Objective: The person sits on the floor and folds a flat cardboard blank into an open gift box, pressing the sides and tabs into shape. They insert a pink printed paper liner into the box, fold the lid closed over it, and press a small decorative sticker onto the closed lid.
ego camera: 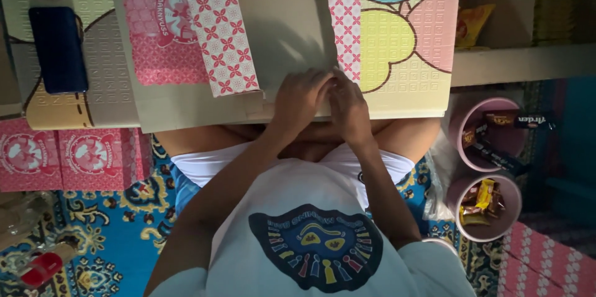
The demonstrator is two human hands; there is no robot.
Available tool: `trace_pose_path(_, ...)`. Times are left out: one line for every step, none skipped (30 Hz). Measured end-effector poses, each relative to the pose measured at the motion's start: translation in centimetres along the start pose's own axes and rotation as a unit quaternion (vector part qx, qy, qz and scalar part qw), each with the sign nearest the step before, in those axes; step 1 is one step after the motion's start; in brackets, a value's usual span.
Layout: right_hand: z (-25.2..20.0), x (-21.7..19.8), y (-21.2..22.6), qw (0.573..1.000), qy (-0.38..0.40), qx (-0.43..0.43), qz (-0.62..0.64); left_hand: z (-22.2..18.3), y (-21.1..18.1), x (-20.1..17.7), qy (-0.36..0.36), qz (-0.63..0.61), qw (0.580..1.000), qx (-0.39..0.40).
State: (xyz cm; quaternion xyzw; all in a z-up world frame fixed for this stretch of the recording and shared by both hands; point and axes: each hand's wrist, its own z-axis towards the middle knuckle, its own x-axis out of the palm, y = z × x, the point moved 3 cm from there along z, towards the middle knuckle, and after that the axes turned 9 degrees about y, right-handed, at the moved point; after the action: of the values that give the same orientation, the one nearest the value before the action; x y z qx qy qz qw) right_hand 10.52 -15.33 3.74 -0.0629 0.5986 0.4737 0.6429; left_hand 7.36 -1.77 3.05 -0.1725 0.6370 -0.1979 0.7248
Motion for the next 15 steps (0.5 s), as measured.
trace_pose_path(0.3,-0.6,0.6,1.0,-0.001,0.0,0.014,0.1,0.3,0.4,-0.008,0.026,1.0,0.007)
trace_pose_path(0.6,-1.1,1.1,1.0,-0.003,0.0,0.028,0.2,0.6,0.8,-0.016,0.051,0.998,0.014)
trace_pose_path(0.0,-0.4,0.7,1.0,-0.003,0.001,0.027,0.2,1.2,1.9,-0.015,0.051,0.998,0.015)
trace_pose_path(-0.6,0.3,0.0,0.995,-0.011,0.064,0.076,0.2,1.8,2.9,-0.023,0.034,0.999,0.013)
trace_pose_path(-1.3,1.0,-0.8,0.984,-0.019,0.127,0.124,0.2,2.5,3.9,-0.03,0.018,0.999,0.01)
trace_pose_path(-1.4,1.1,-0.6,0.984,-0.019,0.128,0.123,0.2,2.1,3.1,-0.029,0.017,0.999,0.011)
trace_pose_path(-1.6,1.0,-0.6,0.978,-0.034,0.152,0.14,0.3,1.8,2.2,-0.032,0.007,0.999,0.006)
trace_pose_path(-1.7,1.1,-0.6,0.97,-0.048,0.176,0.158,0.3,1.5,1.3,-0.034,-0.003,0.999,0.0)
trace_pose_path(-1.8,1.3,-0.4,0.97,-0.048,0.177,0.158,0.3,1.2,0.5,-0.033,-0.003,0.999,0.0)
trace_pose_path(-2.0,1.6,-0.5,0.958,-0.05,0.207,0.189,0.3,0.9,-0.5,-0.055,-0.002,0.998,0.013)
trace_pose_path(-2.1,2.0,-0.5,0.945,-0.051,0.238,0.22,0.4,0.5,-1.5,-0.077,0.0,0.997,0.025)
trace_pose_path(-2.4,2.4,-0.9,0.944,-0.051,0.239,0.22,0.3,0.4,-1.5,-0.076,0.0,0.997,0.025)
trace_pose_path(-2.8,3.0,-1.4,0.928,-0.043,0.269,0.255,0.3,0.3,-1.5,-0.095,0.022,0.995,0.017)
trace_pose_path(-3.2,3.6,-1.9,0.908,-0.035,0.299,0.29,0.2,0.3,-1.6,-0.114,0.044,0.992,0.007)
trace_pose_path(-3.0,3.3,-1.6,0.908,-0.034,0.3,0.29,0.1,0.1,-1.7,-0.113,0.044,0.993,0.007)
